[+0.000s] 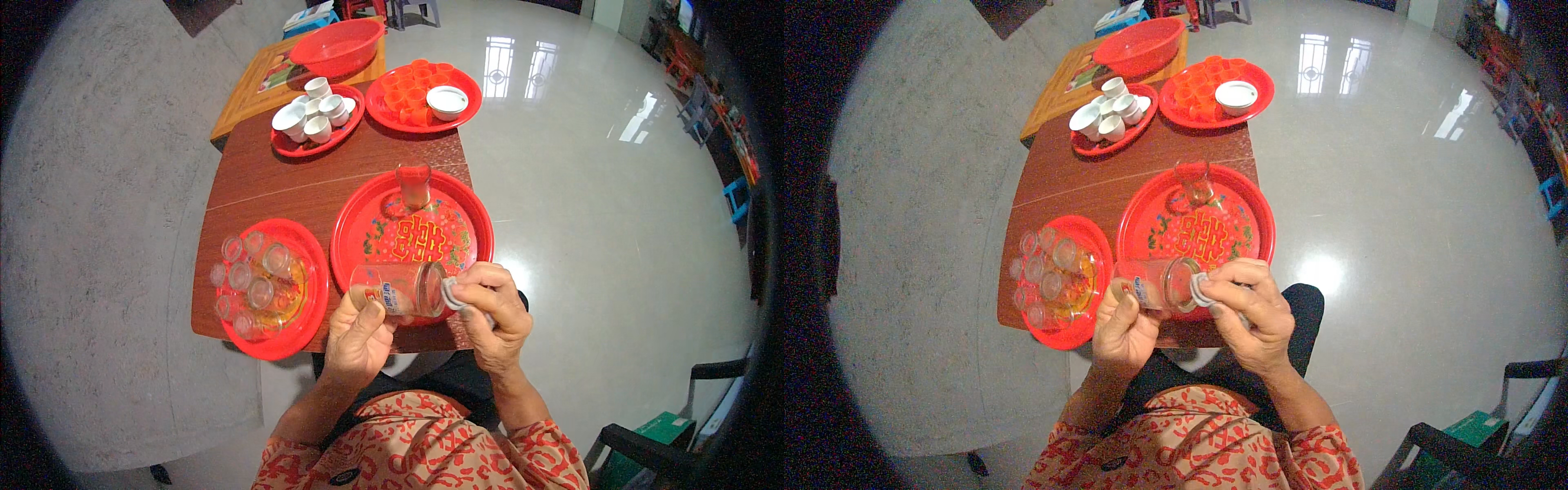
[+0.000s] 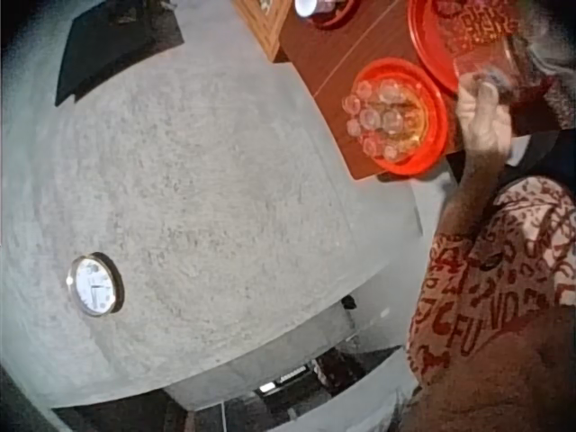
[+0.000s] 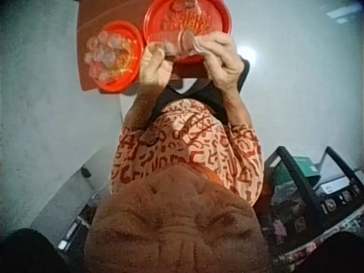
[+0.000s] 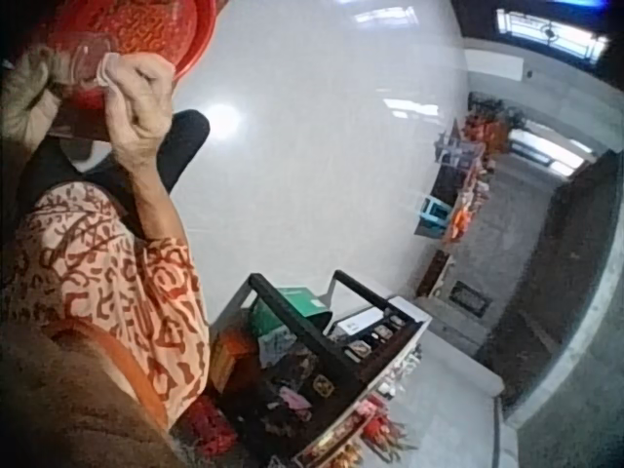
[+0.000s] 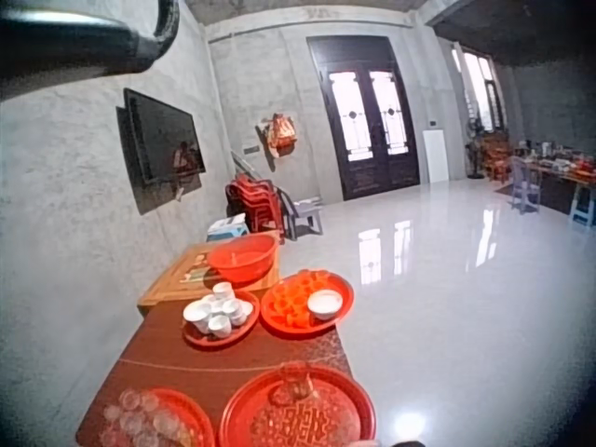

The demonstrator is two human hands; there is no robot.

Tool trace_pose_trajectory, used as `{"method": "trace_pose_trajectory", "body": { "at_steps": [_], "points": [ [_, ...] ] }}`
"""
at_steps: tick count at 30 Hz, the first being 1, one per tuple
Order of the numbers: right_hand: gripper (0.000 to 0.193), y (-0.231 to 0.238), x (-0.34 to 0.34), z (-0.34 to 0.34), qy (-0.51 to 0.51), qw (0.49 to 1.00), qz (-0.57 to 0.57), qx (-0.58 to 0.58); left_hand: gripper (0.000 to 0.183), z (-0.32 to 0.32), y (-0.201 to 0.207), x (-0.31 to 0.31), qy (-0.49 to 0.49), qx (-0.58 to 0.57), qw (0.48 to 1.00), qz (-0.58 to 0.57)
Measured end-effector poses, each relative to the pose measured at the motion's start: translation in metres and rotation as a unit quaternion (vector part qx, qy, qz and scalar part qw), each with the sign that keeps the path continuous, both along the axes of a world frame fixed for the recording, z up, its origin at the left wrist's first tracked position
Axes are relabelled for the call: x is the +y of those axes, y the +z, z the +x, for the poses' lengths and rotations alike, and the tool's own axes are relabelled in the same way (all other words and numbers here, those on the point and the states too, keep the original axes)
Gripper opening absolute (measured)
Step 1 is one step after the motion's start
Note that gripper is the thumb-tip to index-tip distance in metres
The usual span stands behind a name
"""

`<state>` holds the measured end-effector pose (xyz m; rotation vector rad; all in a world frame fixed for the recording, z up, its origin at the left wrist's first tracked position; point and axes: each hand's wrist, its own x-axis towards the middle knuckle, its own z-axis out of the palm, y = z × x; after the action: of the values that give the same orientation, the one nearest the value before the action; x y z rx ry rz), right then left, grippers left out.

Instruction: The person wipes small clear glasses with a white cloth, handling them one at a time. They pick up each glass from a red tray, wipe the exterior and interior surfaces, and place the cleaned glass back onto the tray.

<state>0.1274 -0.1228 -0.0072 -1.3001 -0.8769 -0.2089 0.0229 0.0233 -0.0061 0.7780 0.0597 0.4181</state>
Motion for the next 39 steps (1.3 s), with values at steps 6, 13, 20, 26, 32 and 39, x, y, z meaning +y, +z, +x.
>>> {"method": "trace_pose_trajectory", "body": {
  "at_steps": [6,13,20,26,32,39],
  "points": [
    [0.031,0.008,0.003,0.002,0.046,0.995,0.030,-0.077,0.010,0.003,0.003,-0.007,-0.008,0.007,1.000,-0.010],
    [0.031,0.013,0.010,-0.003,-0.036,0.993,-0.027,-0.113,0.014,0.003,-0.004,-0.005,0.006,0.003,0.998,0.059],
    [0.023,0.016,0.012,0.004,-0.046,0.997,-0.046,-0.049,0.007,0.002,-0.010,-0.006,0.018,0.024,0.992,0.121],
    [0.012,0.013,0.008,0.013,0.004,0.993,-0.077,0.094,0.008,0.003,-0.010,-0.006,0.006,0.007,0.991,0.135],
    [0.015,0.016,-0.004,0.019,0.061,0.996,-0.028,0.057,0.007,0.002,-0.001,0.003,0.008,0.020,0.976,0.215],
    [0.018,0.007,-0.004,0.028,0.236,0.950,0.000,0.203,0.007,0.001,-0.005,0.003,-0.047,0.006,0.986,0.160]
  ]
}}
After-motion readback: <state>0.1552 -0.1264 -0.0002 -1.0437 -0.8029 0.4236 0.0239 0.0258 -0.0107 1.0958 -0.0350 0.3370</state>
